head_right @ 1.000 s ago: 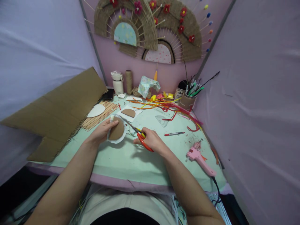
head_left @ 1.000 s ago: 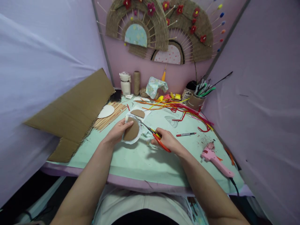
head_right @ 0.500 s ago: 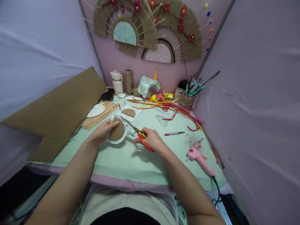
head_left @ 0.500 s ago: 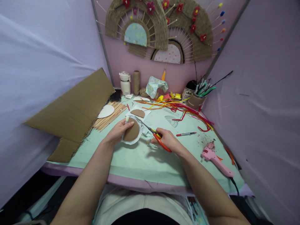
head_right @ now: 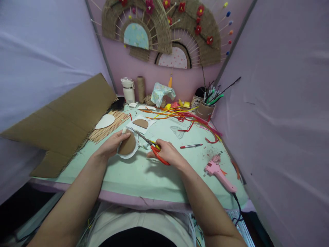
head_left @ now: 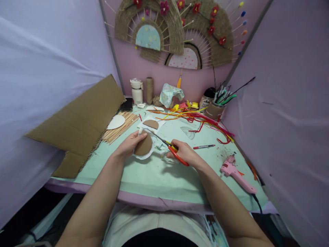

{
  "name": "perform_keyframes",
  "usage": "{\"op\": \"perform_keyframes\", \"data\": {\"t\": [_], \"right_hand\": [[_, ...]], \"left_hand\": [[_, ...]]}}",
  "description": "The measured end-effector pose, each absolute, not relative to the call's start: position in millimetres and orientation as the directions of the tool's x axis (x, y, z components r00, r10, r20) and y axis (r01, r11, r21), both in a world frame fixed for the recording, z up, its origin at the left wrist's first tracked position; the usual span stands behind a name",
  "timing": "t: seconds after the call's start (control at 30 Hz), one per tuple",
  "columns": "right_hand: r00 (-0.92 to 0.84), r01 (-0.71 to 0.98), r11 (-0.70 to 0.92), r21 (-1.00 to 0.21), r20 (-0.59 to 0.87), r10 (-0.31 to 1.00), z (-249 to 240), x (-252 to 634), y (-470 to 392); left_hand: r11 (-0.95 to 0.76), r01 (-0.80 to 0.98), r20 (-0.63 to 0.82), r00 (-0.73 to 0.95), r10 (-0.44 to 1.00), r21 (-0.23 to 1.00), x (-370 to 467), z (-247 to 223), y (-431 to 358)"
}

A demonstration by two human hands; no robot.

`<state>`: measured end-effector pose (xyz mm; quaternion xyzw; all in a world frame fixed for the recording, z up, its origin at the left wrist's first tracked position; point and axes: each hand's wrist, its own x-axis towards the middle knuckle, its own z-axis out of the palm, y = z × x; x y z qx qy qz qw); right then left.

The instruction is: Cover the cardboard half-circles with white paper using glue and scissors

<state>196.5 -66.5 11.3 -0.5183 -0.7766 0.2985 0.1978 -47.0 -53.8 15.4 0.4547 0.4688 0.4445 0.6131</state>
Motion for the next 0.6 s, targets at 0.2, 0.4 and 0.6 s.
{"op": "perform_keyframes", "data": {"t": [0.2, 0.4, 0.6], "right_hand": [[-0.398, 0.681, 0.304, -0.666, 0.012, 0.917, 10.6, 196.3, -66.4], [-0.400, 0.674, 0.318, -0.666, 0.033, 0.916, 6.8, 198.4, -63.3], [-0.382, 0.693, 0.303, -0.654, 0.024, 0.924, 6.1, 200.0, -60.7]], "left_hand": [[0.196, -0.069, -0.175, 0.235, 0.956, 0.978, -46.4, 17.0, -56.6], [0.202, -0.050, -0.184, 0.247, 0.952, 0.978, -46.0, 18.6, -57.9], [0.176, -0.040, -0.162, 0.231, 0.959, 0.984, -46.8, 17.4, -56.8]]}}
